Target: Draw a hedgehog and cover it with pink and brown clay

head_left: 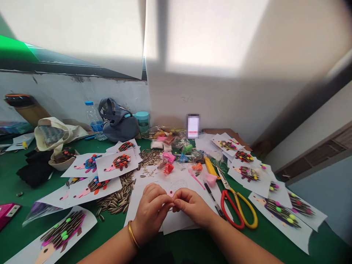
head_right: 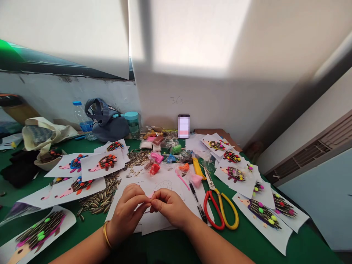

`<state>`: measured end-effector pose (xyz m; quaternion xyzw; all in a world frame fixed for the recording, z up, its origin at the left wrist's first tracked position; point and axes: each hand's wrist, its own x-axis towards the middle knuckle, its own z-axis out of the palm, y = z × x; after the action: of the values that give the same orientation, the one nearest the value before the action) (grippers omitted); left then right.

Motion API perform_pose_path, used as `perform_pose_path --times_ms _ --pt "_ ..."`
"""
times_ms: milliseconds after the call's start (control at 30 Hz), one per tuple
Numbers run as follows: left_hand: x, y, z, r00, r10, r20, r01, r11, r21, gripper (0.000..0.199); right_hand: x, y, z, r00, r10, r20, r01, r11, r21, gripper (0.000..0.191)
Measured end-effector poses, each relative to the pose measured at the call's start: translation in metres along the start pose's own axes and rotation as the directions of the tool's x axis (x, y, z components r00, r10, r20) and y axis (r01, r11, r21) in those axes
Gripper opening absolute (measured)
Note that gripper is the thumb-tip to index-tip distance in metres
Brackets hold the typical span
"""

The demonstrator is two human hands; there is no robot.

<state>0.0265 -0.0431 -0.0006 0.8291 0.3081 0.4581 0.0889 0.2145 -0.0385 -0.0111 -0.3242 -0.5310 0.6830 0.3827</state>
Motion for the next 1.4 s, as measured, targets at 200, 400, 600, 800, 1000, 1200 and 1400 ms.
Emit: perform_pose_path --times_ms 200,400,600,800,1000,1200,1400 --pt "-0.0032 -0.0033 0.0037 0.996 -0.046 0.073 0.046 0.999 0.000 0.009 0.0003 -0.0027 0.0009 1.000 0.009 -0.014 -0.009 1.000 -0.011 0.029" --pt "-0.0033 -0.0036 0.0035 0.996 -0.043 0.079 0.039 0.998 0.042 0.004 0.0018 -0.0034 0.0022 0.998 -0.006 -0.067 0.001 0.998 -0.067 0.030" --pt "-0.0017 -0.0019 0.0025 0.998 -0.047 0.042 0.045 0.997 0.067 0.010 0.0015 -0.0040 0.0012 0.996 -0.034 -0.079 0.025 0.993 -0.117 0.028" --pt "-0.0011 -0.0019 0.0018 0.999 -0.045 0.031 0.043 0.998 0.054 0.014 0.0007 -0.0041 -0.0001 0.997 -0.028 -0.070 0.018 0.991 -0.135 0.026" --pt "0.0002 -0.0030 -0.0007 0.998 -0.013 0.056 0.011 0.999 0.039 0.032 0.0001 -0.0034 -0.0011 0.998 -0.011 -0.055 0.003 0.988 -0.155 0.030" --pt "-0.0010 -0.0039 0.0000 0.999 -0.048 0.011 0.048 0.999 0.001 0.026 0.0001 -0.0033 -0.0016 0.999 -0.008 -0.038 0.004 0.995 -0.098 0.030" --pt "-0.0041 -0.0066 0.0014 0.993 -0.115 -0.030 0.114 0.993 -0.033 0.002 0.0007 -0.0028 -0.0017 0.999 0.018 -0.039 -0.018 1.000 0.010 0.033"
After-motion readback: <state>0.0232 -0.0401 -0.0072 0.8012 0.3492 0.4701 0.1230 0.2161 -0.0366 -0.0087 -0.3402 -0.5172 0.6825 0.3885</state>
